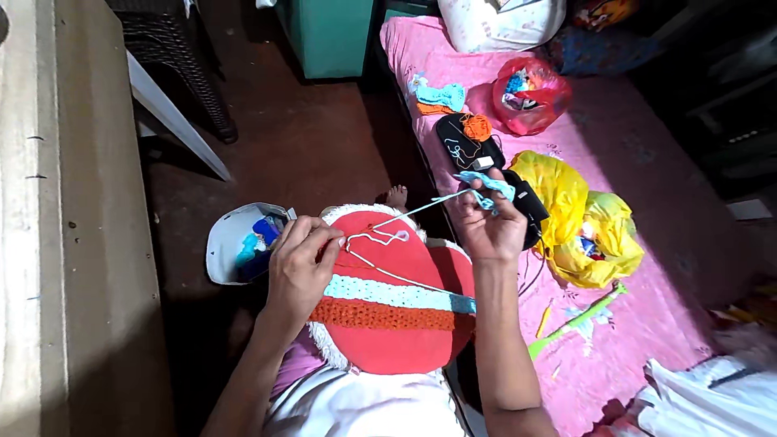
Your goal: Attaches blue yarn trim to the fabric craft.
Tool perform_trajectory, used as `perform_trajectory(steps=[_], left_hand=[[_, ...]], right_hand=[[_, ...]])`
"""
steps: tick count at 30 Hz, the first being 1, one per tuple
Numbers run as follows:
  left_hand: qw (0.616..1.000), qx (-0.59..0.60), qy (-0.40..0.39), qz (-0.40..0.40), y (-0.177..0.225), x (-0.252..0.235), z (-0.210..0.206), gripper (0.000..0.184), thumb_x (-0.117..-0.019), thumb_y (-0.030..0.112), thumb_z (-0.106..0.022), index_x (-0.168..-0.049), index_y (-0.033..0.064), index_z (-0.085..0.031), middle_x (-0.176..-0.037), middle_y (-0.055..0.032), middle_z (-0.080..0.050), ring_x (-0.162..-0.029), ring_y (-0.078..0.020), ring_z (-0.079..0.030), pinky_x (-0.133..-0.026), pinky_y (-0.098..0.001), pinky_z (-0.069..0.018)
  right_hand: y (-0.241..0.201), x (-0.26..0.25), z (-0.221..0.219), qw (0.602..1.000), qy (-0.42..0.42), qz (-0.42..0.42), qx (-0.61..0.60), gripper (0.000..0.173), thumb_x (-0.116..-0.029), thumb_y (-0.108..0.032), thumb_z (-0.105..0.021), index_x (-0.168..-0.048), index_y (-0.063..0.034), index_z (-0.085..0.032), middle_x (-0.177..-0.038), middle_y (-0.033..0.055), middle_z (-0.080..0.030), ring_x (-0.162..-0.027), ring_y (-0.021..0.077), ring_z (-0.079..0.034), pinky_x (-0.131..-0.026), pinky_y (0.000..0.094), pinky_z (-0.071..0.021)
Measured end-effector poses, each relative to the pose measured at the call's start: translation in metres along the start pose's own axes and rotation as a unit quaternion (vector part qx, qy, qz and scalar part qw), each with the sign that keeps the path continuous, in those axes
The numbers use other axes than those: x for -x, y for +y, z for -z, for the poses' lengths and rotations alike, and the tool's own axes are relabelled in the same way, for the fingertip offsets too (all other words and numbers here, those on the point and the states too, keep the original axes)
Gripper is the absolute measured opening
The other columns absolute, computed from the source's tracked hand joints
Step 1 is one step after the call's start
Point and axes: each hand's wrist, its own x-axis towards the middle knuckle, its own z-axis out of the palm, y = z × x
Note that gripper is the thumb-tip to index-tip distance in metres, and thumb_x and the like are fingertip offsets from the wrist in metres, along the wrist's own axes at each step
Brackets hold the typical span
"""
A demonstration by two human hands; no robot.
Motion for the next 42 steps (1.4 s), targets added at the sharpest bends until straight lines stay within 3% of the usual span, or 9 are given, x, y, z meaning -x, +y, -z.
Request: perform_trajectory(steps=[8, 12, 18, 21, 27, 35, 37, 40, 42], left_hand=[[0.999, -0.030, -0.019, 0.005, 0.001, 0.001, 0.000, 0.019, -0.0964, 0.021, -0.062, -0.096, 0.0066, -0.075, -0.101, -0.0091, -0.068, -0.098, -0.0261, -0.065, -0.085, -0.0461, -0.0507], [0.999, -0.014, -0.037, 0.027, 0.003, -0.002, 0.002, 0.017, -0.0975, 0.017, -0.060, -0.097, 0.0051, -0.073, -0.102, -0.0093, -0.068, -0.098, -0.0237, -0.066, -0.086, -0.0439, -0.0535], [0.992, 0.064, -0.014, 0.112, 0.001, -0.005, 0.005, 0.017, -0.1012, 0.017, -0.056, -0.104, 0.0042, -0.067, -0.094, -0.0063, -0.068, -0.085, -0.0127, -0.066, -0.077, -0.0336, -0.0544], [0.977, 0.133, -0.019, 0.168, 0.001, -0.011, 0.011, 0.013, -0.1026, 0.016, -0.055, -0.107, 0.0057, -0.063, -0.090, 0.0000, -0.068, -0.080, -0.0017, -0.065, -0.074, -0.0219, -0.0544], [0.964, 0.181, -0.014, 0.193, -0.003, -0.017, 0.018, 0.009, -0.1026, 0.012, -0.056, -0.107, 0.0068, -0.062, -0.084, 0.0032, -0.067, -0.075, 0.0007, -0.065, -0.070, -0.0184, -0.0548], [0.969, 0.153, 0.023, 0.194, -0.009, -0.010, 0.028, 0.016, -0.1011, 0.012, -0.056, -0.113, 0.0040, -0.062, -0.087, 0.0006, -0.068, -0.075, -0.0006, -0.066, -0.070, -0.0197, -0.0561], [0.975, 0.079, 0.027, 0.208, -0.005, -0.009, 0.031, 0.017, -0.1007, 0.012, -0.057, -0.115, 0.0050, -0.063, -0.096, -0.0033, -0.069, -0.083, -0.0051, -0.067, -0.077, -0.0259, -0.0568], [0.989, 0.012, 0.027, 0.146, 0.002, -0.007, 0.031, 0.025, -0.0977, 0.013, -0.058, -0.118, 0.0035, -0.068, -0.123, -0.0147, -0.063, -0.112, -0.0216, -0.062, -0.094, -0.0426, -0.0515], [0.998, 0.010, 0.029, 0.060, 0.007, -0.005, 0.029, 0.025, -0.0960, 0.017, -0.058, -0.113, 0.0044, -0.072, -0.122, -0.0144, -0.064, -0.113, -0.0200, -0.062, -0.094, -0.0353, -0.0521]], right_hand=[[-0.061, -0.014, 0.031, 0.984, 0.144, 0.104, 0.002, 0.042, -0.1093, -0.022, -0.023, -0.117, -0.0123, -0.064, -0.089, 0.0048, -0.073, -0.075, 0.0165, -0.071, -0.065, 0.0300, -0.0586], [-0.082, -0.015, 0.054, 0.967, 0.214, 0.139, 0.008, 0.041, -0.1100, -0.024, -0.022, -0.120, -0.0128, -0.060, -0.085, 0.0034, -0.072, -0.074, 0.0154, -0.071, -0.066, 0.0310, -0.0594], [-0.100, -0.009, 0.085, 0.959, 0.241, 0.148, -0.001, 0.041, -0.1111, -0.026, -0.021, -0.120, -0.0111, -0.058, -0.088, 0.0046, -0.073, -0.074, 0.0162, -0.071, -0.064, 0.0298, -0.0589], [-0.108, -0.006, 0.096, 0.956, 0.248, 0.159, 0.009, 0.040, -0.1111, -0.026, -0.022, -0.121, -0.0117, -0.058, -0.089, 0.0041, -0.073, -0.074, 0.0150, -0.071, -0.064, 0.0287, -0.0581], [-0.108, -0.003, 0.101, 0.947, 0.284, 0.136, 0.056, 0.040, -0.1107, -0.027, -0.023, -0.122, -0.0140, -0.059, -0.088, 0.0027, -0.073, -0.076, 0.0173, -0.072, -0.070, 0.0357, -0.0597], [-0.069, 0.005, 0.073, 0.981, 0.132, 0.054, 0.135, 0.036, -0.1036, -0.008, -0.029, -0.112, -0.0116, -0.064, -0.085, 0.0050, -0.074, -0.076, 0.0176, -0.073, -0.072, 0.0349, -0.0622], [-0.053, 0.011, 0.055, 0.978, 0.077, 0.046, 0.188, 0.031, -0.0993, -0.005, -0.039, -0.111, -0.0124, -0.066, -0.087, 0.0040, -0.074, -0.076, 0.0157, -0.072, -0.072, 0.0335, -0.0619], [-0.028, 0.022, 0.032, 0.955, -0.048, 0.011, 0.294, 0.022, -0.0957, -0.014, -0.059, -0.115, -0.0170, -0.071, -0.091, 0.0016, -0.074, -0.071, 0.0095, -0.068, -0.064, 0.0251, -0.0586], [-0.012, 0.030, 0.015, 0.928, -0.114, -0.032, 0.354, 0.021, -0.0962, -0.015, -0.060, -0.114, -0.0158, -0.073, -0.089, 0.0004, -0.074, -0.068, 0.0062, -0.066, -0.062, 0.0224, -0.0560]])
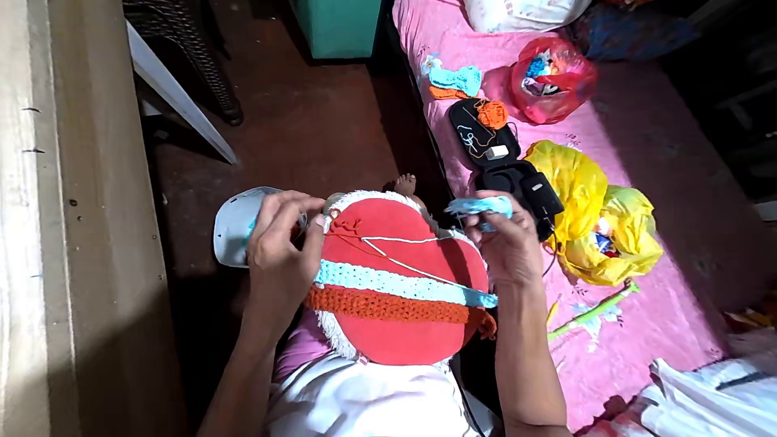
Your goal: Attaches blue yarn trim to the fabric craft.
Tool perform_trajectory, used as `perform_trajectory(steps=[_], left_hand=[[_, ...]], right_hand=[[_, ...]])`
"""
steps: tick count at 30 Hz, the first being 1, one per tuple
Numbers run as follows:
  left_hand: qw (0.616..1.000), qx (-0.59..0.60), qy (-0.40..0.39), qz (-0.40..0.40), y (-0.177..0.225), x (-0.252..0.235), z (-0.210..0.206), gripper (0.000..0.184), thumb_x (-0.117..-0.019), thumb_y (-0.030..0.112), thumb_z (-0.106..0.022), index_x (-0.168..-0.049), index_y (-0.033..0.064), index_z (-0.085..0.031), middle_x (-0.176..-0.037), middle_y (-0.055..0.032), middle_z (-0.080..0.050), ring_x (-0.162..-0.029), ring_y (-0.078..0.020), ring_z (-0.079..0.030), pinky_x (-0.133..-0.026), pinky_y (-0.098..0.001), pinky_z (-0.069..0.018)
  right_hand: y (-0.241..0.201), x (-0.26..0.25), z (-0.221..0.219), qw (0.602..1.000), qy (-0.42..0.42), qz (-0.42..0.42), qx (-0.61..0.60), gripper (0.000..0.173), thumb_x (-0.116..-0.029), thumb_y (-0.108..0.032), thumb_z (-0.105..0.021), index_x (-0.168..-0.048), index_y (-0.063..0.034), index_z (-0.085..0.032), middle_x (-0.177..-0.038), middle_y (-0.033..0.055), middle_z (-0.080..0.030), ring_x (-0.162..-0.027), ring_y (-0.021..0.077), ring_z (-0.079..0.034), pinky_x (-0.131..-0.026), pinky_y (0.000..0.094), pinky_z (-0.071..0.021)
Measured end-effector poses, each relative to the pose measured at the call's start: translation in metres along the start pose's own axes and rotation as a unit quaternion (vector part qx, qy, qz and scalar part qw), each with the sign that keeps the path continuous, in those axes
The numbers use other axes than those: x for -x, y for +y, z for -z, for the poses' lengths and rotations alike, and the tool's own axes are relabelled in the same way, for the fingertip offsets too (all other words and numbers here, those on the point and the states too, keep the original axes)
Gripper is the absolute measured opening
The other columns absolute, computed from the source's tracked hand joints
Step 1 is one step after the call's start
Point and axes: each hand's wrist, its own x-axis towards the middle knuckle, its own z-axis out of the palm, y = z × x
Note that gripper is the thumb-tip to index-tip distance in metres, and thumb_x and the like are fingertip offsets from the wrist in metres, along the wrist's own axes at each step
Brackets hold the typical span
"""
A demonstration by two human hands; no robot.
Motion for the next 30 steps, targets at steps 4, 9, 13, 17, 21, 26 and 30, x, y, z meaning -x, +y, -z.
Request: perform_trajectory(steps=[4, 9, 13, 17, 21, 26, 30], left_hand=[[0.995, -0.017, -0.049, -0.087, 0.007, 0.003, -0.003, 0.021, -0.0931, 0.023, -0.062, -0.100, 0.0103, -0.077, -0.113, -0.0086, -0.066, -0.105, -0.0184, -0.062, -0.088, -0.0324, -0.0523], [0.992, -0.036, -0.079, -0.087, 0.002, 0.008, -0.010, 0.017, -0.0919, 0.023, -0.065, -0.098, 0.0139, -0.078, -0.114, -0.0077, -0.066, -0.107, -0.0235, -0.061, -0.088, -0.0383, -0.0508], [0.993, -0.038, -0.078, -0.074, 0.005, 0.005, -0.016, 0.014, -0.0898, 0.018, -0.065, -0.094, 0.0093, -0.076, -0.110, -0.0092, -0.067, -0.105, -0.0257, -0.063, -0.087, -0.0420, -0.0510], [0.986, -0.051, -0.122, -0.097, 0.006, -0.006, -0.015, 0.016, -0.0937, 0.016, -0.058, -0.091, 0.0071, -0.071, -0.109, -0.0091, -0.066, -0.105, -0.0256, -0.062, -0.087, -0.0398, -0.0518], [0.978, -0.034, -0.151, -0.140, 0.007, -0.016, -0.015, 0.018, -0.0967, 0.015, -0.051, -0.095, 0.0051, -0.067, -0.103, -0.0112, -0.067, -0.101, -0.0269, -0.065, -0.086, -0.0428, -0.0521], [0.971, -0.041, -0.164, -0.166, 0.010, -0.029, -0.018, 0.017, -0.0953, 0.012, -0.052, -0.094, 0.0050, -0.068, -0.088, -0.0098, -0.069, -0.091, -0.0275, -0.068, -0.078, -0.0458, -0.0493], [0.967, -0.044, -0.180, -0.173, 0.008, -0.041, -0.022, 0.015, -0.0949, 0.013, -0.058, -0.095, 0.0072, -0.071, -0.081, -0.0055, -0.068, -0.079, -0.0234, -0.066, -0.077, -0.0456, -0.0483]], right_hand=[[-0.001, 0.001, -0.030, 0.980, -0.116, -0.029, 0.162, 0.027, -0.0965, -0.003, -0.048, -0.110, -0.0055, -0.071, -0.093, -0.0032, -0.072, -0.080, 0.0036, -0.067, -0.077, 0.0236, -0.0579], [0.002, -0.004, -0.039, 0.995, -0.026, -0.012, 0.095, 0.027, -0.0973, -0.002, -0.048, -0.111, -0.0065, -0.070, -0.090, -0.0001, -0.072, -0.073, 0.0059, -0.065, -0.070, 0.0244, -0.0573], [0.015, 0.006, -0.070, 0.992, -0.048, -0.014, 0.117, 0.025, -0.0913, 0.002, -0.056, -0.110, -0.0031, -0.071, -0.085, -0.0006, -0.069, -0.064, 0.0012, -0.057, -0.060, 0.0188, -0.0486], [0.031, 0.016, -0.090, 0.980, -0.019, 0.030, 0.197, 0.025, -0.0980, -0.004, -0.051, -0.108, -0.0041, -0.073, -0.084, -0.0026, -0.068, -0.067, -0.0014, -0.055, -0.064, 0.0168, -0.0469], [0.039, 0.019, -0.092, 0.974, 0.003, 0.044, 0.221, 0.027, -0.1015, -0.009, -0.048, -0.111, -0.0051, -0.073, -0.076, -0.0045, -0.062, -0.066, -0.0007, -0.055, -0.063, 0.0175, -0.0471], [0.035, 0.016, -0.088, 0.963, -0.023, 0.020, 0.267, 0.023, -0.1000, -0.012, -0.055, -0.110, -0.0078, -0.076, -0.091, -0.0007, -0.074, -0.080, 0.0013, -0.066, -0.074, 0.0236, -0.0545], [0.033, 0.014, -0.081, 0.962, -0.051, 0.007, 0.267, 0.021, -0.0931, -0.019, -0.069, -0.110, -0.0082, -0.077, -0.095, 0.0009, -0.076, -0.087, 0.0033, -0.070, -0.079, 0.0256, -0.0579]])
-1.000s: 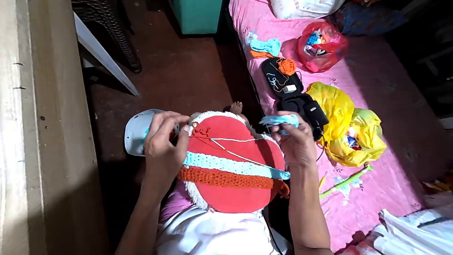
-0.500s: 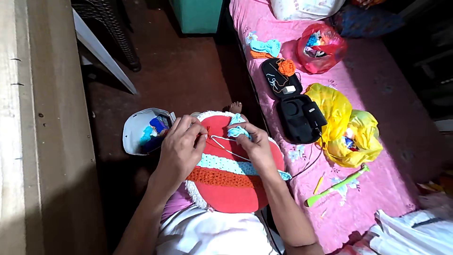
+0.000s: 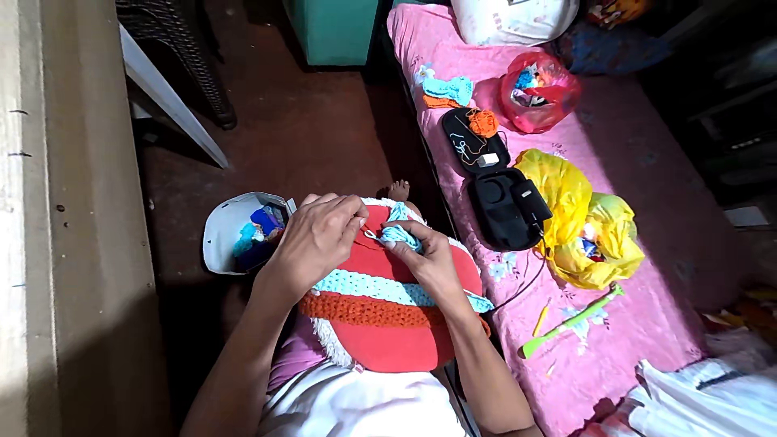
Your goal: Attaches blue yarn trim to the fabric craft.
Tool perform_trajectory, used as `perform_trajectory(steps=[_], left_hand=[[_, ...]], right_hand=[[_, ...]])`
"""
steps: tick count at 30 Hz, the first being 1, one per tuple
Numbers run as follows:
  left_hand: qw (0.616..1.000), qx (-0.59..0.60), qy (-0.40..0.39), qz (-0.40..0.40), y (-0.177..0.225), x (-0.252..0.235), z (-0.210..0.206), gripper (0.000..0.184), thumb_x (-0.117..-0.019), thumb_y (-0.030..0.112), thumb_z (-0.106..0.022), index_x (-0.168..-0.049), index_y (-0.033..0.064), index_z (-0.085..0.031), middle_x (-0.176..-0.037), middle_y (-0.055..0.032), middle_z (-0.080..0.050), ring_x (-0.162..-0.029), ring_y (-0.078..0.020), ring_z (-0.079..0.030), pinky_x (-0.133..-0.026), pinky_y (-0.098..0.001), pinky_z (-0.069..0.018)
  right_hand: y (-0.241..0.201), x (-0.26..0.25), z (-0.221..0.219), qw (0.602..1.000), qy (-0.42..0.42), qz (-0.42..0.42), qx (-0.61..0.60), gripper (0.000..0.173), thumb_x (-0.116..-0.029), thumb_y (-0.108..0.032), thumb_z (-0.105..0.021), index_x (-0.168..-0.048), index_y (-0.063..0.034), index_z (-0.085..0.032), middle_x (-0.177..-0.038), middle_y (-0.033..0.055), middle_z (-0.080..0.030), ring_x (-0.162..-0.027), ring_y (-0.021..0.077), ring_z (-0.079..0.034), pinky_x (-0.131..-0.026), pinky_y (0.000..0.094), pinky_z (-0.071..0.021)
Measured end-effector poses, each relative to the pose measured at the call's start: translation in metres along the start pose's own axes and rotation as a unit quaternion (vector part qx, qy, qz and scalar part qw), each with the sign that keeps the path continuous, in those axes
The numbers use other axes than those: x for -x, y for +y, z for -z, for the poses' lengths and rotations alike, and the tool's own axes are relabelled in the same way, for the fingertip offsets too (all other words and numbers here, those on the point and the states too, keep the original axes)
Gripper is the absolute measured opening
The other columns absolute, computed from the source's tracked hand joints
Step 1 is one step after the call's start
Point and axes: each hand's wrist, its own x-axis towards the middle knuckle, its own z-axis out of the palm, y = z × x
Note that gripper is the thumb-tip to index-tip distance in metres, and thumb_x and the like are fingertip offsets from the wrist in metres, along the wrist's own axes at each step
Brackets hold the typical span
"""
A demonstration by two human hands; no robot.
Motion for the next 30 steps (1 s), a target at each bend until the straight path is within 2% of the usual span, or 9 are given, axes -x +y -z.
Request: perform_trajectory(steps=[4, 6, 8, 11, 15, 20, 23, 27, 30], left_hand=[[0.999, 0.009, -0.027, 0.030, -0.003, -0.007, 0.003, 0.009, -0.0936, 0.015, -0.064, -0.096, 0.0110, -0.071, -0.070, -0.0002, -0.061, -0.065, -0.0172, -0.059, -0.070, -0.0426, -0.0469], [0.995, 0.054, -0.044, 0.066, 0.000, -0.006, 0.010, 0.009, -0.0940, 0.017, -0.066, -0.100, 0.0134, -0.072, -0.071, 0.0030, -0.062, -0.066, -0.0127, -0.059, -0.069, -0.0396, -0.0492], [0.989, 0.099, -0.053, 0.092, 0.002, -0.001, 0.018, 0.011, -0.0935, 0.020, -0.067, -0.103, 0.0176, -0.072, -0.075, 0.0084, -0.063, -0.067, -0.0041, -0.060, -0.065, -0.0287, -0.0517], [0.990, 0.104, -0.062, 0.070, 0.000, 0.013, 0.025, 0.018, -0.0895, 0.025, -0.064, -0.105, 0.0180, -0.072, -0.080, 0.0114, -0.063, -0.072, 0.0003, -0.060, -0.067, -0.0226, -0.0522], [0.998, 0.043, -0.030, 0.038, 0.004, 0.027, 0.019, 0.021, -0.0896, 0.026, -0.058, -0.100, 0.0164, -0.074, -0.083, 0.0068, -0.066, -0.080, -0.0085, -0.063, -0.077, -0.0362, -0.0489], [1.000, 0.016, 0.023, 0.010, 0.006, 0.036, 0.007, 0.021, -0.0909, 0.024, -0.059, -0.098, 0.0163, -0.077, -0.091, 0.0023, -0.067, -0.088, -0.0132, -0.065, -0.076, -0.0360, -0.0504], [0.999, 0.004, 0.037, 0.019, 0.008, 0.036, 0.001, 0.020, -0.0917, 0.025, -0.059, -0.095, 0.0167, -0.078, -0.091, 0.0011, -0.066, -0.087, -0.0152, -0.064, -0.073, -0.0365, -0.0500], [0.998, -0.022, 0.042, 0.029, 0.010, 0.036, 0.001, 0.020, -0.0917, 0.024, -0.060, -0.093, 0.0132, -0.077, -0.092, -0.0026, -0.066, -0.087, -0.0193, -0.064, -0.074, -0.0379, -0.0521], [0.998, -0.037, 0.047, 0.037, 0.013, 0.040, 0.002, 0.021, -0.0925, 0.023, -0.059, -0.091, 0.0121, -0.077, -0.092, -0.0040, -0.066, -0.087, -0.0205, -0.064, -0.074, -0.0395, -0.0506]], right_hand=[[0.007, 0.001, 0.000, 0.999, 0.008, 0.027, 0.018, 0.018, -0.0880, -0.015, -0.073, -0.104, -0.0096, -0.077, -0.093, 0.0006, -0.076, -0.087, 0.0052, -0.071, -0.079, 0.0288, -0.0587], [0.010, 0.002, -0.003, 0.997, 0.030, 0.043, 0.049, 0.013, -0.0878, -0.014, -0.070, -0.098, -0.0094, -0.077, -0.087, 0.0006, -0.075, -0.082, 0.0054, -0.070, -0.076, 0.0301, -0.0575], [0.010, 0.002, -0.003, 0.997, 0.035, 0.047, 0.055, 0.011, -0.0892, -0.014, -0.067, -0.093, -0.0088, -0.076, -0.082, 0.0001, -0.073, -0.077, 0.0044, -0.068, -0.072, 0.0287, -0.0558], [0.007, 0.002, 0.002, 1.000, 0.007, 0.026, 0.004, 0.008, -0.0913, -0.013, -0.068, -0.092, -0.0079, -0.074, -0.080, -0.0027, -0.071, -0.076, 0.0000, -0.065, -0.073, 0.0229, -0.0543], [0.004, 0.004, 0.011, 0.997, -0.023, 0.020, -0.076, 0.004, -0.0896, -0.007, -0.069, -0.090, -0.0050, -0.072, -0.080, -0.0041, -0.070, -0.076, -0.0038, -0.064, -0.072, 0.0159, -0.0539], [0.002, 0.004, 0.010, 0.995, -0.012, 0.022, -0.099, 0.003, -0.0901, -0.004, -0.067, -0.090, -0.0053, -0.070, -0.079, -0.0051, -0.068, -0.075, -0.0034, -0.064, -0.072, 0.0154, -0.0538], [-0.002, -0.002, 0.011, 0.995, -0.015, 0.015, -0.096, 0.004, -0.0910, -0.003, -0.066, -0.092, -0.0053, -0.069, -0.079, -0.0045, -0.067, -0.074, -0.0025, -0.063, -0.071, 0.0156, -0.0536], [-0.003, -0.008, 0.010, 0.995, -0.009, 0.012, -0.096, 0.004, -0.0921, -0.005, -0.066, -0.093, -0.0062, -0.070, -0.079, -0.0049, -0.066, -0.069, -0.0032, -0.060, -0.065, 0.0147, -0.0506], [-0.005, -0.011, 0.010, 0.995, -0.014, 0.009, -0.102, 0.006, -0.0929, -0.006, -0.065, -0.088, -0.0079, -0.069, -0.071, -0.0087, -0.061, -0.060, -0.0062, -0.052, -0.057, 0.0117, -0.0435]])
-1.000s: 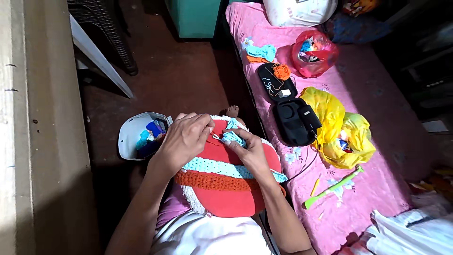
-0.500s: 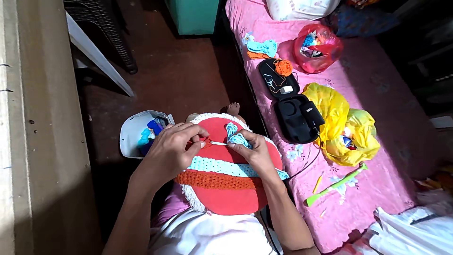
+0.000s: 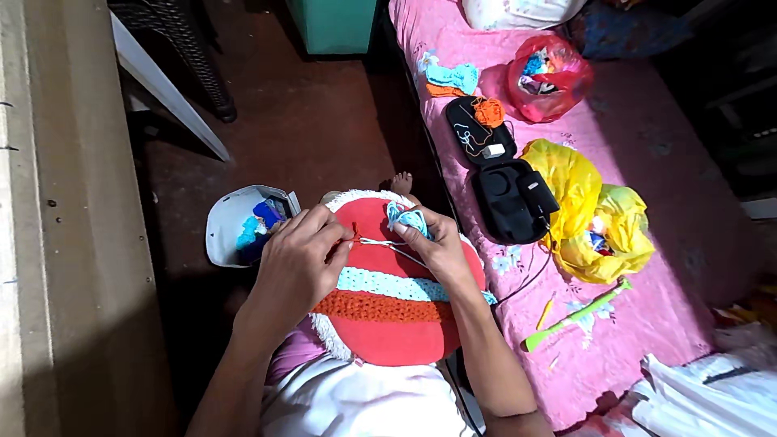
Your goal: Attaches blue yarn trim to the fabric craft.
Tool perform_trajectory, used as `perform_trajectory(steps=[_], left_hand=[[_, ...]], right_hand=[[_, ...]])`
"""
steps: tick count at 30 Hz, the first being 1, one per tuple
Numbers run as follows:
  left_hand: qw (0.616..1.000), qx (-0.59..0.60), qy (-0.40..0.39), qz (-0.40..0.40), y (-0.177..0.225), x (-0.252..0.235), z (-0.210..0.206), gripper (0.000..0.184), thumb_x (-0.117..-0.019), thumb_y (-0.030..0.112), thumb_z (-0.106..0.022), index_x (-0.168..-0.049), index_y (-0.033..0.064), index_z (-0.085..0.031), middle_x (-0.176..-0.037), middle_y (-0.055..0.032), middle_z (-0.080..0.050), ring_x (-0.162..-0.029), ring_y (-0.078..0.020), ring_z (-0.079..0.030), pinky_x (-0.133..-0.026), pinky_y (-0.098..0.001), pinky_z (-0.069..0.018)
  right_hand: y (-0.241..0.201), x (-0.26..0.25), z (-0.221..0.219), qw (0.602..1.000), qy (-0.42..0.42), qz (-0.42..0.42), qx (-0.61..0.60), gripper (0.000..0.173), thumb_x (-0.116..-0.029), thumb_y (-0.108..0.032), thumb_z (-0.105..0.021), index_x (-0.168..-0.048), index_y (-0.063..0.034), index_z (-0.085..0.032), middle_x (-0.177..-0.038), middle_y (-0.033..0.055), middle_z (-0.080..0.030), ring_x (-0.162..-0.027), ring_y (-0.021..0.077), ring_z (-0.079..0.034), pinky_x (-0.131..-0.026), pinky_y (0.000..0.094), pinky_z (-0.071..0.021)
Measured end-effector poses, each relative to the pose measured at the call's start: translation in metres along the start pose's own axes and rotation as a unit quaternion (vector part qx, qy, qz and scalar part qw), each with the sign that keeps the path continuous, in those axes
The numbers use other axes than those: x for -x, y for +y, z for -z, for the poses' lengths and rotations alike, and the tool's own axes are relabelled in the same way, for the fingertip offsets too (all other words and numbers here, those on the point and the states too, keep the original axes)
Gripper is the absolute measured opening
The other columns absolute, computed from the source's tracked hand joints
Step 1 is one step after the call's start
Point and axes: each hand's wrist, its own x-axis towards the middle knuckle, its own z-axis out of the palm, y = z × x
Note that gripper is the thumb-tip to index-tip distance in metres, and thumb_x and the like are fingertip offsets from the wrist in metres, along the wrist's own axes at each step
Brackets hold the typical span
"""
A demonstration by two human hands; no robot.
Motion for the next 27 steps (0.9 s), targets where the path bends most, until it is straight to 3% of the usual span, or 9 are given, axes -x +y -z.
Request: perform_trajectory(steps=[3, 6, 9, 11, 15, 16, 22, 27], left_hand=[[1.000, -0.011, -0.001, 0.018, 0.002, 0.007, -0.001, 0.022, -0.0939, 0.025, -0.057, -0.090, 0.0131, -0.076, -0.096, -0.0041, -0.066, -0.092, -0.0206, -0.064, -0.079, -0.0394, -0.0511], [1.000, -0.001, 0.025, 0.016, 0.002, 0.011, -0.007, 0.022, -0.0950, 0.023, -0.058, -0.089, 0.0116, -0.076, -0.097, -0.0050, -0.066, -0.093, -0.0204, -0.062, -0.079, -0.0351, -0.0517], [0.998, -0.015, 0.064, 0.000, 0.002, 0.013, -0.012, 0.024, -0.0960, 0.022, -0.058, -0.088, 0.0103, -0.078, -0.094, -0.0071, -0.066, -0.090, -0.0213, -0.062, -0.077, -0.0345, -0.0509], [0.996, -0.036, 0.084, -0.015, 0.003, 0.014, -0.013, 0.025, -0.0960, 0.020, -0.057, -0.087, 0.0088, -0.078, -0.090, -0.0091, -0.067, -0.090, -0.0244, -0.064, -0.076, -0.0359, -0.0509], [0.994, -0.045, 0.091, -0.031, 0.003, 0.015, -0.015, 0.025, -0.0957, 0.017, -0.056, -0.086, 0.0067, -0.077, -0.087, -0.0111, -0.067, -0.087, -0.0269, -0.065, -0.075, -0.0378, -0.0512], [0.995, -0.042, 0.089, -0.032, 0.002, 0.016, -0.015, 0.025, -0.0961, 0.017, -0.056, -0.086, 0.0070, -0.077, -0.088, -0.0109, -0.068, -0.088, -0.0263, -0.065, -0.076, -0.0375, -0.0511], [0.998, -0.006, 0.057, -0.029, 0.002, 0.017, -0.017, 0.029, -0.0998, 0.021, -0.051, -0.089, 0.0086, -0.075, -0.095, -0.0085, -0.071, -0.096, -0.0235, -0.067, -0.084, -0.0364, -0.0518], [0.997, 0.022, 0.068, 0.023, 0.005, 0.013, -0.018, 0.027, -0.1005, 0.022, -0.051, -0.093, 0.0079, -0.073, -0.095, -0.0073, -0.070, -0.093, -0.0197, -0.066, -0.081, -0.0324, -0.0532]], right_hand=[[-0.008, -0.007, -0.001, 0.999, -0.028, -0.016, 0.030, 0.006, -0.0933, -0.009, -0.067, -0.089, -0.0065, -0.071, -0.073, -0.0054, -0.064, -0.062, -0.0031, -0.055, -0.058, 0.0152, -0.0466], [-0.017, -0.019, -0.006, 0.989, -0.082, -0.018, 0.119, 0.009, -0.0914, -0.017, -0.073, -0.092, -0.0083, -0.073, -0.078, -0.0010, -0.067, -0.067, 0.0050, -0.061, -0.060, 0.0260, -0.0516], [-0.027, -0.031, -0.015, 0.957, -0.168, 0.017, 0.236, 0.017, -0.0910, -0.021, -0.075, -0.106, -0.0153, -0.076, -0.088, -0.0002, -0.073, -0.079, 0.0125, -0.069, -0.073, 0.0429, -0.0575], [-0.033, -0.036, -0.018, 0.930, -0.212, 0.061, 0.295, 0.021, -0.0910, -0.019, -0.074, -0.111, -0.0174, -0.077, -0.090, -0.0002, -0.075, -0.081, 0.0154, -0.071, -0.074, 0.0478, -0.0562], [-0.032, -0.037, -0.023, 0.895, -0.211, 0.179, 0.351, 0.008, -0.0841, -0.010, -0.073, -0.090, -0.0127, -0.076, -0.066, 0.0010, -0.065, -0.061, 0.0179, -0.064, -0.057, 0.0437, -0.0497], [-0.032, -0.035, -0.024, 0.889, -0.209, 0.181, 0.366, 0.008, -0.0845, -0.010, -0.072, -0.091, -0.0118, -0.074, -0.064, 0.0015, -0.063, -0.060, 0.0189, -0.063, -0.056, 0.0438, -0.0489], [-0.023, -0.037, -0.017, 0.921, -0.139, 0.082, 0.355, 0.015, -0.0901, -0.013, -0.065, -0.104, -0.0083, -0.069, -0.068, 0.0046, -0.063, -0.062, 0.0225, -0.064, -0.056, 0.0467, -0.0505], [-0.016, -0.046, -0.005, 0.960, -0.169, -0.001, 0.225, 0.013, -0.0948, -0.014, -0.062, -0.105, -0.0094, -0.069, -0.075, 0.0032, -0.064, -0.065, 0.0150, -0.061, -0.059, 0.0393, -0.0503]])
